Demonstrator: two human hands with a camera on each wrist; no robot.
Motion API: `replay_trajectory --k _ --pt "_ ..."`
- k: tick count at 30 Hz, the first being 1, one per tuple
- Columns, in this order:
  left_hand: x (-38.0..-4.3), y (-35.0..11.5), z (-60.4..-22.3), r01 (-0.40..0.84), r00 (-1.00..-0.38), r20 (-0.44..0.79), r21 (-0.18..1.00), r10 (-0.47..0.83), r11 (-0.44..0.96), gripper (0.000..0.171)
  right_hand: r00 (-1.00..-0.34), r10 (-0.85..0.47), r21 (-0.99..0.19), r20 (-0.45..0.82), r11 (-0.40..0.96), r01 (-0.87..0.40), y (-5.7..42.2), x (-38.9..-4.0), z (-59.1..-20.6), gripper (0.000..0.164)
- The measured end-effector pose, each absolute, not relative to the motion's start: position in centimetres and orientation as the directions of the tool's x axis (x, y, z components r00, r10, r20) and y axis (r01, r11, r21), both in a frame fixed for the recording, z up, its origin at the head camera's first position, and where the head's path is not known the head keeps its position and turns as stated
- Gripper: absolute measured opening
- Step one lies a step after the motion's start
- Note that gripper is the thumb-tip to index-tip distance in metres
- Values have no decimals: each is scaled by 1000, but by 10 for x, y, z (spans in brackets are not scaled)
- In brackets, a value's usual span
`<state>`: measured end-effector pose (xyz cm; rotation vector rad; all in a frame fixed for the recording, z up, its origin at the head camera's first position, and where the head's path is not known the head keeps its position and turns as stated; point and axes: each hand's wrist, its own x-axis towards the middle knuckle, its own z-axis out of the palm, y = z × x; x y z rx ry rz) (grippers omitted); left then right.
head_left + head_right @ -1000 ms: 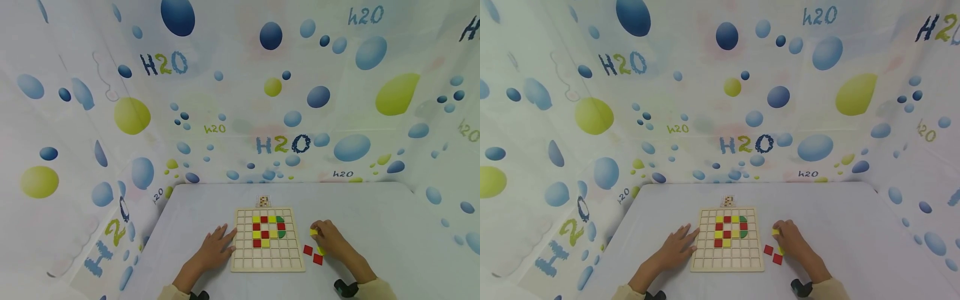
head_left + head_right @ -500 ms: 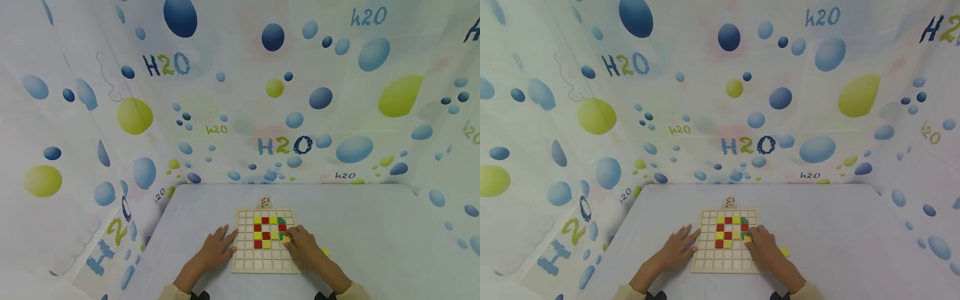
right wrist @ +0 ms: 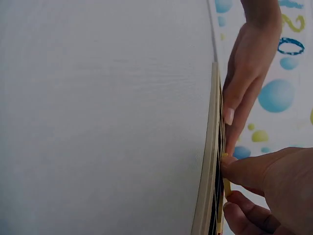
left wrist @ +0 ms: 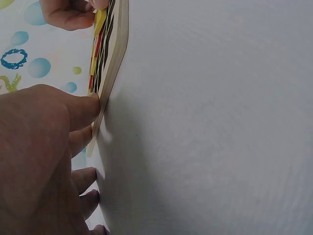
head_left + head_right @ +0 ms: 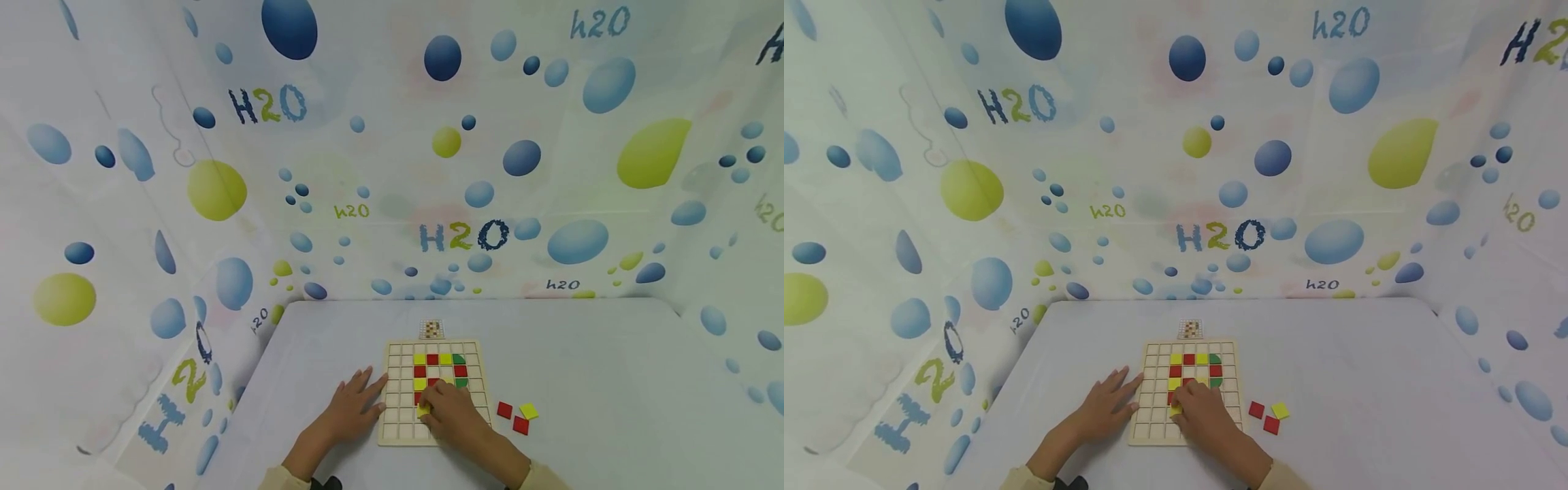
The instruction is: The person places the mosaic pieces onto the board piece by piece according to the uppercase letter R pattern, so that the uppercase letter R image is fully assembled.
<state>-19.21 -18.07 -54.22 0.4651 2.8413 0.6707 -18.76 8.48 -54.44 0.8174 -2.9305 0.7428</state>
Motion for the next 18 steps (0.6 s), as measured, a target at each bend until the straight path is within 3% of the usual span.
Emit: replay_trajectory --k 18 --pt "-191 -180 -540 256 -935 -104 459 338 851 60 -822 -550 -456 146 701 -549 86 -186 -538 9"
